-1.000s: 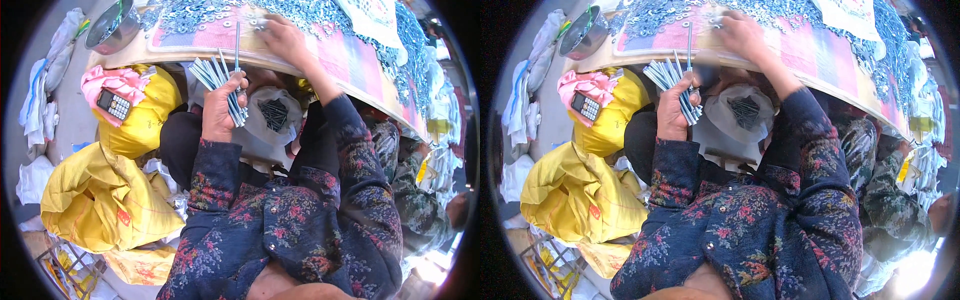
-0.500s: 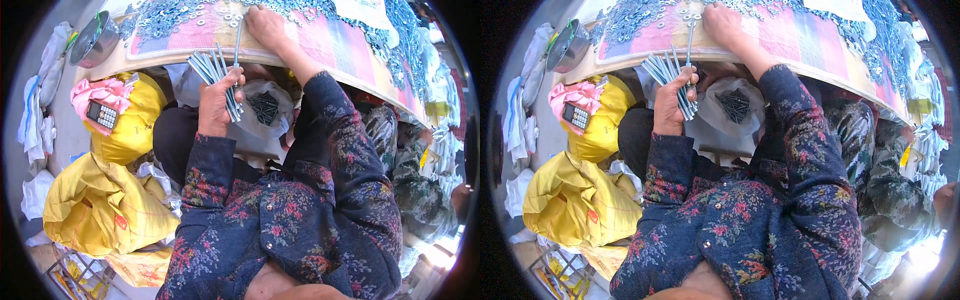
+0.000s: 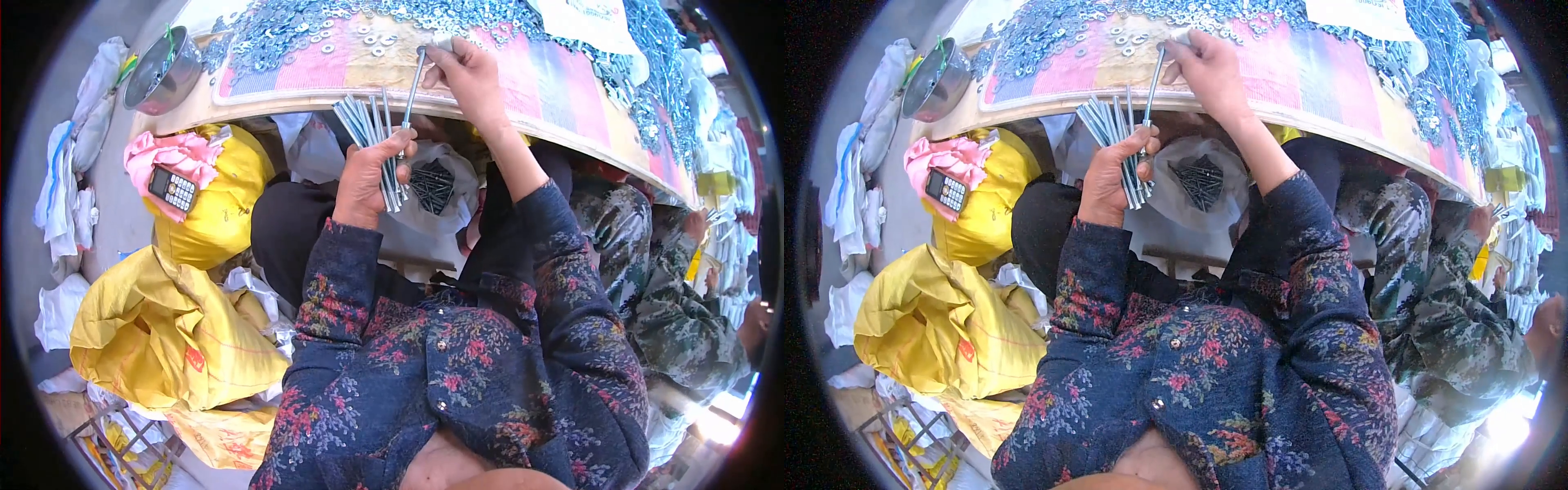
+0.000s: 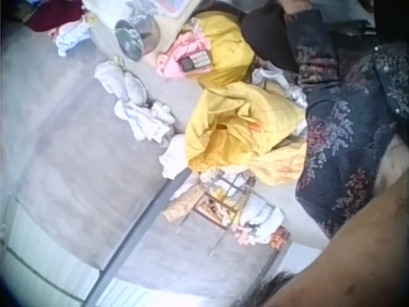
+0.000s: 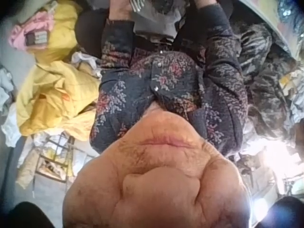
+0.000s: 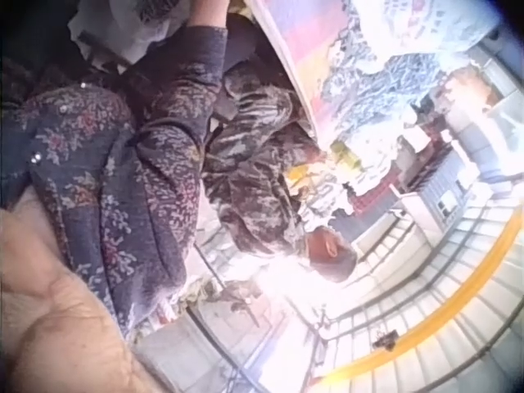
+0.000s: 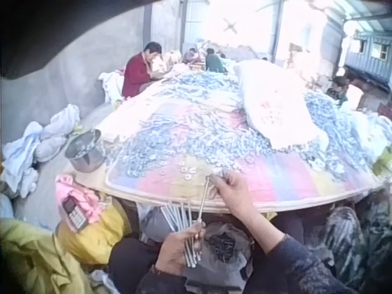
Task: The person assembles metal washers onto bolts by hand at a workshop table.
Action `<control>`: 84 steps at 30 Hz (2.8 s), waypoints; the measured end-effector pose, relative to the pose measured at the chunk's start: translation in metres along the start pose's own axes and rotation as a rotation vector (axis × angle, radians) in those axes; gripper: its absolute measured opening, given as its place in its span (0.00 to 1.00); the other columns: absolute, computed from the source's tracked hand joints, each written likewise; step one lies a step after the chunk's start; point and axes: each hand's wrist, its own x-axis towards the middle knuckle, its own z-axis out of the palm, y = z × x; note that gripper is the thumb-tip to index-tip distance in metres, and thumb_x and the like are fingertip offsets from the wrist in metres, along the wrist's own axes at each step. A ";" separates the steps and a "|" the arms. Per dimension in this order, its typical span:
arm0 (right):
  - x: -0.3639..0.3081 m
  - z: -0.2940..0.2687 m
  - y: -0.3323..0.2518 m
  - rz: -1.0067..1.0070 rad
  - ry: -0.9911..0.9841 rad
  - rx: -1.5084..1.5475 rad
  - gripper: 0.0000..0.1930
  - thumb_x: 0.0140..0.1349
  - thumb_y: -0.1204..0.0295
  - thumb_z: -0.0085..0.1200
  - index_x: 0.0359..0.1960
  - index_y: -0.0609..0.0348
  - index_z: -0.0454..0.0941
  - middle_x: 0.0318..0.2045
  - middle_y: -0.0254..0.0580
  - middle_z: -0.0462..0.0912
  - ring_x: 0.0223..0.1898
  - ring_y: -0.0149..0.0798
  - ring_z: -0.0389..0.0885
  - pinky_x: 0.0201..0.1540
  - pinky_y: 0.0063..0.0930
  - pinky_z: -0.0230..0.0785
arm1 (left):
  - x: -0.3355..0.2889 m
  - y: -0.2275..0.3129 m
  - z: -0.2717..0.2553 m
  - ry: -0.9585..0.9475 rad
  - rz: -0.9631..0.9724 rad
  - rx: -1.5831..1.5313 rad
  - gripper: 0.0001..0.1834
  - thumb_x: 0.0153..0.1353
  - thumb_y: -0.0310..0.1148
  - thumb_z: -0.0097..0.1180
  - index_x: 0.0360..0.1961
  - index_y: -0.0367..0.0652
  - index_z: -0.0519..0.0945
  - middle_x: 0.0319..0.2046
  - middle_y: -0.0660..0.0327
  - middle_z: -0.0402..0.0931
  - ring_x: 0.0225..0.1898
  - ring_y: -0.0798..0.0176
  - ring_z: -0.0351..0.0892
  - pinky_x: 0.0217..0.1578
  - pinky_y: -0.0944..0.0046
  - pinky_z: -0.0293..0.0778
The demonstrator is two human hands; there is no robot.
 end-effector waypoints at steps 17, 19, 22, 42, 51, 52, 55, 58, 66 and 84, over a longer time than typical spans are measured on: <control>0.087 0.043 0.045 -0.264 -0.067 -1.063 0.13 0.63 0.62 0.49 0.38 0.57 0.80 0.37 0.52 0.82 0.40 0.55 0.82 0.44 0.45 0.74 | 0.006 0.022 0.002 0.215 0.194 -0.027 0.09 0.57 0.23 0.61 0.38 0.31 0.78 0.26 0.57 0.78 0.19 0.70 0.75 0.13 0.76 0.69; 0.082 0.035 0.031 -0.156 -0.044 -0.902 0.13 0.64 0.62 0.48 0.35 0.58 0.81 0.35 0.54 0.83 0.39 0.54 0.82 0.43 0.46 0.73 | 0.007 0.020 0.002 0.173 0.158 -0.023 0.10 0.55 0.23 0.63 0.38 0.32 0.78 0.25 0.58 0.78 0.21 0.70 0.76 0.13 0.75 0.68; 0.049 0.008 0.011 -0.106 0.052 -0.684 0.16 0.66 0.62 0.48 0.28 0.62 0.80 0.24 0.52 0.83 0.31 0.44 0.84 0.36 0.39 0.73 | 0.009 0.011 0.015 0.175 0.142 0.085 0.11 0.55 0.24 0.63 0.38 0.32 0.78 0.25 0.58 0.78 0.20 0.70 0.75 0.13 0.75 0.68; 0.023 -0.114 0.005 -0.141 0.174 -0.639 0.10 0.61 0.67 0.54 0.37 0.60 0.80 0.32 0.52 0.82 0.34 0.46 0.82 0.37 0.40 0.73 | 0.007 -0.030 0.036 -0.016 -0.004 0.055 0.10 0.59 0.24 0.59 0.42 0.36 0.75 0.34 0.56 0.78 0.25 0.69 0.75 0.18 0.74 0.71; 0.078 -0.130 0.089 -0.084 0.219 -1.143 0.08 0.56 0.68 0.53 0.28 0.56 0.81 0.28 0.52 0.82 0.31 0.52 0.84 0.33 0.46 0.75 | 0.020 -0.042 0.039 0.001 -0.156 -0.039 0.19 0.61 0.29 0.57 0.50 0.33 0.70 0.32 0.59 0.74 0.20 0.70 0.69 0.20 0.73 0.65; 0.075 -0.119 0.087 -0.157 0.277 -1.074 0.08 0.54 0.68 0.53 0.27 0.58 0.81 0.29 0.53 0.82 0.32 0.52 0.83 0.34 0.47 0.75 | 0.022 -0.040 0.032 -0.039 -0.170 -0.139 0.18 0.62 0.30 0.57 0.50 0.33 0.70 0.30 0.61 0.72 0.18 0.70 0.67 0.20 0.72 0.64; 0.062 -0.129 0.094 -0.072 0.364 -0.974 0.09 0.52 0.64 0.56 0.26 0.57 0.80 0.30 0.52 0.81 0.34 0.54 0.82 0.36 0.50 0.73 | 0.029 -0.049 0.034 -0.139 -0.103 0.027 0.12 0.66 0.29 0.52 0.47 0.35 0.69 0.27 0.62 0.68 0.16 0.72 0.65 0.18 0.72 0.61; 0.044 -0.160 0.097 -0.074 0.452 -0.830 0.10 0.51 0.63 0.58 0.25 0.56 0.81 0.29 0.50 0.81 0.34 0.53 0.82 0.37 0.48 0.73 | 0.016 -0.083 0.049 -0.122 -0.028 0.013 0.12 0.66 0.28 0.51 0.47 0.34 0.69 0.27 0.62 0.68 0.16 0.72 0.64 0.19 0.72 0.60; -0.033 -0.139 0.001 0.227 0.206 -0.158 0.18 0.60 0.55 0.60 0.31 0.60 0.83 0.24 0.39 0.82 0.26 0.29 0.77 0.31 0.27 0.70 | 0.013 -0.072 0.057 0.047 -0.108 0.100 0.16 0.60 0.29 0.55 0.48 0.32 0.73 0.33 0.59 0.75 0.20 0.71 0.67 0.20 0.75 0.66; -0.012 -0.088 -0.054 0.138 -0.140 0.106 0.11 0.66 0.67 0.56 0.32 0.62 0.82 0.20 0.26 0.73 0.20 0.19 0.61 0.22 0.14 0.51 | 0.004 -0.022 0.035 -0.204 -0.028 -0.044 0.11 0.57 0.24 0.60 0.40 0.35 0.74 0.29 0.57 0.74 0.23 0.70 0.73 0.16 0.75 0.67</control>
